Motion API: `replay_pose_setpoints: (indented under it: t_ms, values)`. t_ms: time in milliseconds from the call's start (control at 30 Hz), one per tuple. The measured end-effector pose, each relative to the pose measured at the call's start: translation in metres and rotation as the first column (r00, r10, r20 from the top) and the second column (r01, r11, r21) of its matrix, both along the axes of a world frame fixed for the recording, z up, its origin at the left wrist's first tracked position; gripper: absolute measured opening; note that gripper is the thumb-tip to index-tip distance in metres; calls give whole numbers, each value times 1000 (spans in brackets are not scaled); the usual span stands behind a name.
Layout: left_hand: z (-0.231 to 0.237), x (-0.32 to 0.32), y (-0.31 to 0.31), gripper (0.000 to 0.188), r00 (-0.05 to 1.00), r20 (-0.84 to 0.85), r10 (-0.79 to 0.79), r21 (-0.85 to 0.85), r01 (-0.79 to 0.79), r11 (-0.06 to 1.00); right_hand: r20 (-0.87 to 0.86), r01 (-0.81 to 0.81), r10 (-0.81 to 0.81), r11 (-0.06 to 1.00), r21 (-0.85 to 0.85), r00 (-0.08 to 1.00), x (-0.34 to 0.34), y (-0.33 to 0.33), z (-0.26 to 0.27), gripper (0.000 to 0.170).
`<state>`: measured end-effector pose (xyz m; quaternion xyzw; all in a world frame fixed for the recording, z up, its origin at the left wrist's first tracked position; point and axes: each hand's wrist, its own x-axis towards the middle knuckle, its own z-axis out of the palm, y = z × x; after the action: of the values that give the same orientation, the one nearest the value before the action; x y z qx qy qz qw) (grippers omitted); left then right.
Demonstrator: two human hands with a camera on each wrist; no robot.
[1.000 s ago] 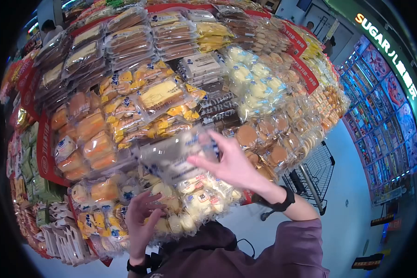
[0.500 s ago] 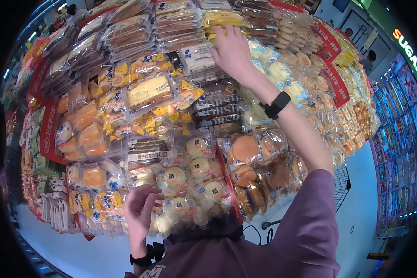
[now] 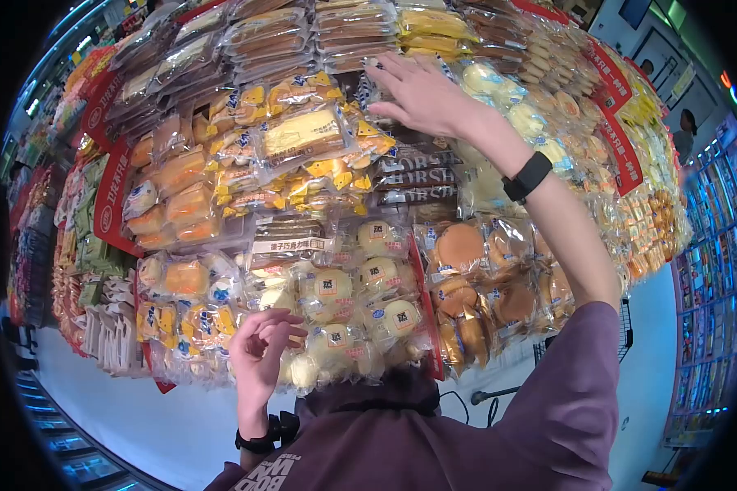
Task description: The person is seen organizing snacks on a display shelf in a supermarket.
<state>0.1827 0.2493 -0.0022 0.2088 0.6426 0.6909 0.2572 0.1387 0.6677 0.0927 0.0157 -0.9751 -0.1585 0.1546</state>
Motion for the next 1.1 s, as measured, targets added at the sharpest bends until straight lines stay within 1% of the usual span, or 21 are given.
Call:
replay_pose_setpoints:
  t_ms: [33, 100, 167, 200, 300, 333, 433, 467, 567, 600, 700, 733, 800, 833, 900, 933, 967, 1033, 1067, 1100]
  values:
    - [1, -1, -4, 20, 1000, 0, -11, -6, 11, 1000, 2, -104, 105, 989, -105, 994, 2, -20, 7, 68]
    - [4, -4, -13, 19, 999, 0, -38, -17, 38, 999, 107, -160, 210, 921, -356, 972, -1, -64, 6, 72]
    - [3, -7, -21, 18, 996, -68, -59, -13, 59, 998, 102, -269, 309, 920, -285, 946, -18, -82, -10, 75]
    - [2, -8, -27, 18, 993, -99, -69, -14, 68, 998, 115, -234, 274, 932, -279, 955, -25, -90, -16, 68]
    - [4, -12, -45, 18, 986, -153, -69, 0, 70, 998, 86, -211, 239, 945, -249, 967, -46, -101, -28, 59]
    - [4, -14, -51, 18, 989, -131, -64, 1, 65, 998, 17, -225, 236, 943, -246, 972, -49, -104, -30, 50]
    - [1, -19, -71, 17, 996, -70, -52, 4, 53, 999, 217, 38, 18, 967, -251, 976, -52, -112, -13, 43]
    - [-1, -22, -76, 17, 997, -61, -52, 5, 53, 999, 110, -44, 79, 955, -293, 991, -53, -107, -19, 36]
    - [0, -31, -91, 18, 998, -26, -65, 18, 65, 998, -64, -163, 151, 953, -255, 986, -51, -101, -21, 36]
    - [1, -34, -95, 18, 997, -14, -74, 25, 74, 997, -142, -168, 138, 958, -231, 980, -46, -107, -15, 41]
    - [-4, -44, -105, 20, 993, 34, -110, 99, 106, 989, -296, -133, 83, 979, -153, 951, -25, -127, 0, 46]
    - [-4, -46, -107, 22, 989, 82, -124, 126, 113, 986, -356, -166, 117, 980, -110, 927, -18, -135, 5, 47]
    - [-3, -54, -110, 26, 972, 177, -153, 178, 121, 977, -445, -210, 183, 978, -12, 877, -1, -169, 10, 43]
    - [-2, -58, -110, 28, 968, 196, -154, 230, 108, 967, -484, -226, 214, 974, 35, 849, 10, -189, 9, 40]
    - [-1, -64, -107, 32, 958, 238, -160, 328, 75, 942, -488, -249, 252, 966, 73, 835, 28, -237, -2, 33]
    - [-2, -68, -107, 40, 957, 208, -204, 329, 128, 936, -469, -279, 280, 958, 73, 838, 35, -257, -13, 32]
    - [-8, -69, -107, 40, 945, 266, -193, 330, 99, 939, -447, -306, 303, 950, 67, 841, 44, -278, -25, 32]
    - [-23, -71, -105, 42, 910, 380, -164, 334, 30, 942, -443, -302, 269, 953, -3, 855, 56, -327, -48, 32]
    - [-18, -75, -107, 46, 941, 322, -102, 210, 34, 977, -429, -303, 245, 950, -72, 870, 59, -342, -60, 32]
    - [-14, -76, -111, 45, 925, 370, -88, 221, 4, 975, -415, -304, 223, 942, -141, 882, 62, -355, -74, 32]
